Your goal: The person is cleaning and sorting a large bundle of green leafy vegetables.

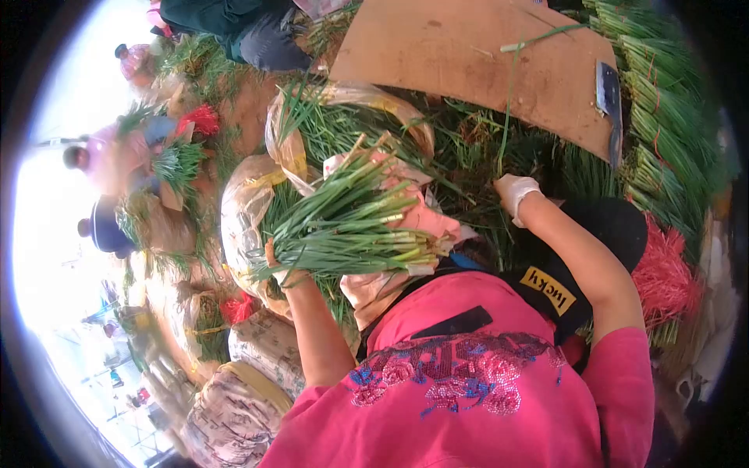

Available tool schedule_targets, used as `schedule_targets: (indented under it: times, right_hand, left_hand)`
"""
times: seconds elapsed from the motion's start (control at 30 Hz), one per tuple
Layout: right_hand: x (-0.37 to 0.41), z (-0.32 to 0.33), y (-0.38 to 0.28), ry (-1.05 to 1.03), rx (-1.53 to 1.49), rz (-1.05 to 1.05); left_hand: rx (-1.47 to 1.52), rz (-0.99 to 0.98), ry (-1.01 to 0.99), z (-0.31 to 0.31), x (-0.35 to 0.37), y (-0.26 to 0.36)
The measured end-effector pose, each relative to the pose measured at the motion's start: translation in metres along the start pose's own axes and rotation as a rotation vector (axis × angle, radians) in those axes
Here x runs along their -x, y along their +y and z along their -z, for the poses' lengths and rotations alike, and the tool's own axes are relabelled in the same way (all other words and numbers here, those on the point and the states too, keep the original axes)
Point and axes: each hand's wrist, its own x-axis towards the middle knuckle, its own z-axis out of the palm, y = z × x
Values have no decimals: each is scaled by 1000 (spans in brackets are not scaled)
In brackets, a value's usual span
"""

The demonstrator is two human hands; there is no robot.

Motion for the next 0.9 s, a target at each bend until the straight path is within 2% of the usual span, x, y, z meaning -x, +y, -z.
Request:
schedule_targets:
  times: [0.03, 0.1, 0.17, 0.2, 0.3, 0.33, 0.4, 0.43, 0.5, 0.6, 0.63, 0.7, 0.73, 0.77, 0.83, 0.87, 0.9]
  right_hand:
    - [-9, -21, -12, 14, 200, 174]
    - [-21, -49, -40, -255, 36, -67]
    - [-35, -92, -46, -317, 87, -21]
    - [-36, -99, -45, -381, -3, -39]
    - [-37, -105, -31, -273, -50, -68]
    - [-15, -82, -26, -195, -110, -110]
    - [4, -48, 1, -212, 18, -77]
    - [33, -17, 9, -109, 92, -103]
    - [84, 12, 43, 287, 132, -125]
    - [168, 55, 81, 497, -553, -81]
    - [199, 80, 77, 456, -895, -152]
    - [238, 97, 108, 434, -964, -147]
    - [257, 108, 120, 431, -974, -219]
    - [270, 113, 131, 432, -985, -292]
    - [276, 92, 180, 577, -1087, -99]
    - [275, 83, 191, 648, -1135, 4]
    - [273, 78, 188, 674, -1167, 29]
  left_hand:
    - [-5, -5, 7, 1, 1, -1]
    - [-19, 10, 26, -1, 5, -2]
    - [-12, 39, 88, -6, 8, -3]
    - [11, 35, 54, 1, 4, -3]
    - [16, -8, 89, 24, -8, -3]
    - [36, -10, 61, 27, -13, -2]
    - [63, -21, 91, 24, -12, -6]
    - [79, -28, 110, 18, -9, -7]
    - [29, -53, 114, 5, -3, -6]
    - [12, -104, 121, -7, 2, -6]
    - [13, -139, 121, -10, 4, -7]
    - [34, -97, 159, -22, 10, -7]
    - [6, -155, 155, -25, 11, -9]
    - [14, -133, 139, -27, 12, -9]
    - [27, -91, 101, -27, 10, -6]
    - [11, -168, 151, -2, -3, -9]
    - [36, -154, 150, -2, -4, -9]
